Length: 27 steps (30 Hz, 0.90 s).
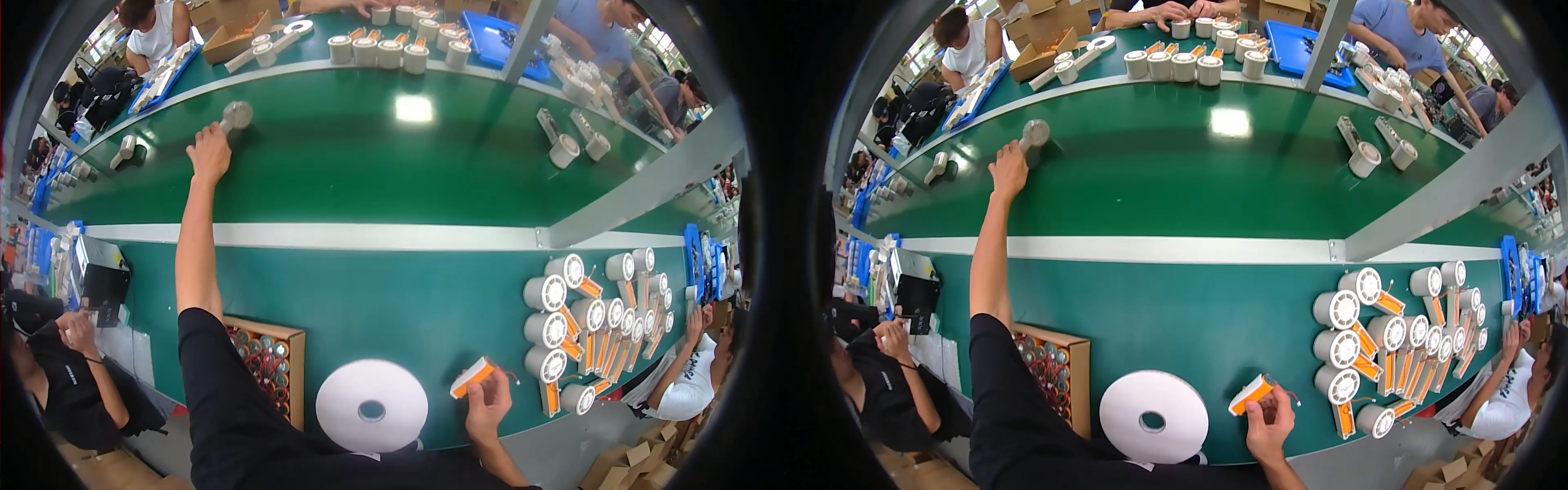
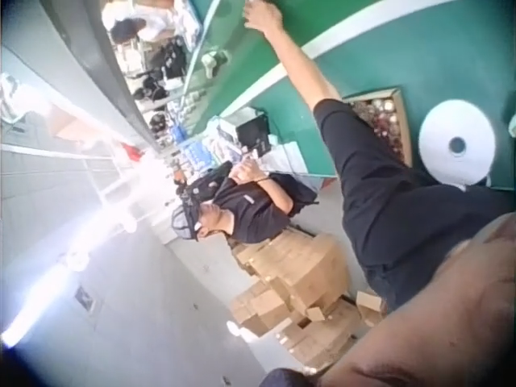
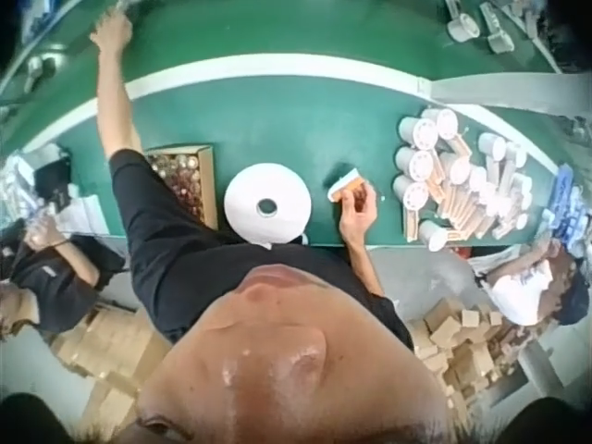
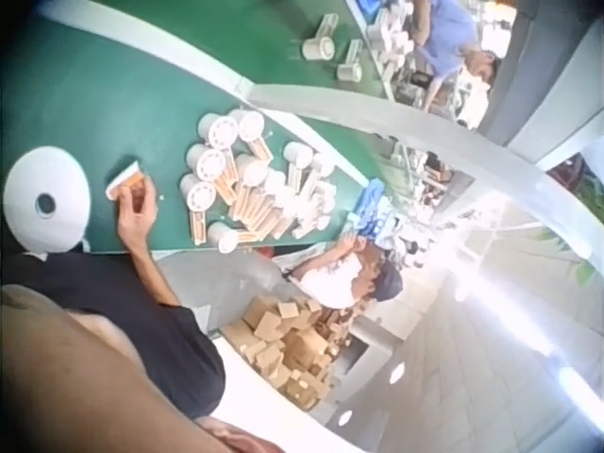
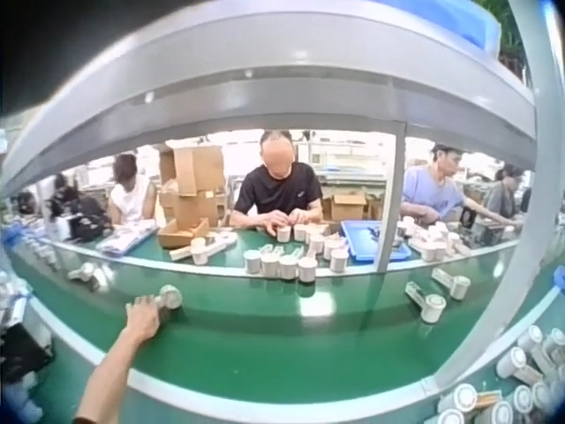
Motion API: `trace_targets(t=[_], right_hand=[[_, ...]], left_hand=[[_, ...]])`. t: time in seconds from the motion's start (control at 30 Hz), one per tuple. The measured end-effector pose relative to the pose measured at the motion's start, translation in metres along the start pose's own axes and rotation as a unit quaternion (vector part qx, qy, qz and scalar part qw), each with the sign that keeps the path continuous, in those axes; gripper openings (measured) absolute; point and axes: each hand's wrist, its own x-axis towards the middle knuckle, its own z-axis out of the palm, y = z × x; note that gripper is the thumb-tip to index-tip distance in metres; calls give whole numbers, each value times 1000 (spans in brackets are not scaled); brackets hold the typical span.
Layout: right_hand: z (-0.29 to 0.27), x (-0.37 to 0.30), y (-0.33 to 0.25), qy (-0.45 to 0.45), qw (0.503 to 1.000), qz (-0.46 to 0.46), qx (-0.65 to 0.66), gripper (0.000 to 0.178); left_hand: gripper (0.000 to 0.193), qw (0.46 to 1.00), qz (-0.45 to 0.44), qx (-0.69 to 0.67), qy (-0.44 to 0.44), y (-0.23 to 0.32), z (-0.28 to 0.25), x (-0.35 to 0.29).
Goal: The person assembles electronic components by applying adhesive tape to batteries and circular bases, then joining these parts by hand on an assembly line.
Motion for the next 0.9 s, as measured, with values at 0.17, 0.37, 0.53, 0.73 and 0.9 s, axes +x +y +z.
trace_targets(t=[0.17, 0.37, 0.53, 0.73, 0.9], right_hand=[[-2, 3, 3, -25, 999, -16, 24, 41], [2, 6, -6, -54, 991, -29, 118, 43], [-26, -9, -20, -38, 979, -44, 196, 41], [-75, -35, -31, 32, 972, -67, 221, 44], [-105, -50, -33, 42, 968, -80, 233, 46]], left_hand=[[38, 849, -187, -494, -6, 60, -86, -25], [23, 613, -73, -761, -201, 154, -176, -165], [24, 502, -152, -782, -336, 251, -231, -314], [43, 519, -174, -721, -424, 312, -236, -429], [39, 570, -127, -708, -397, 325, -246, -458]])
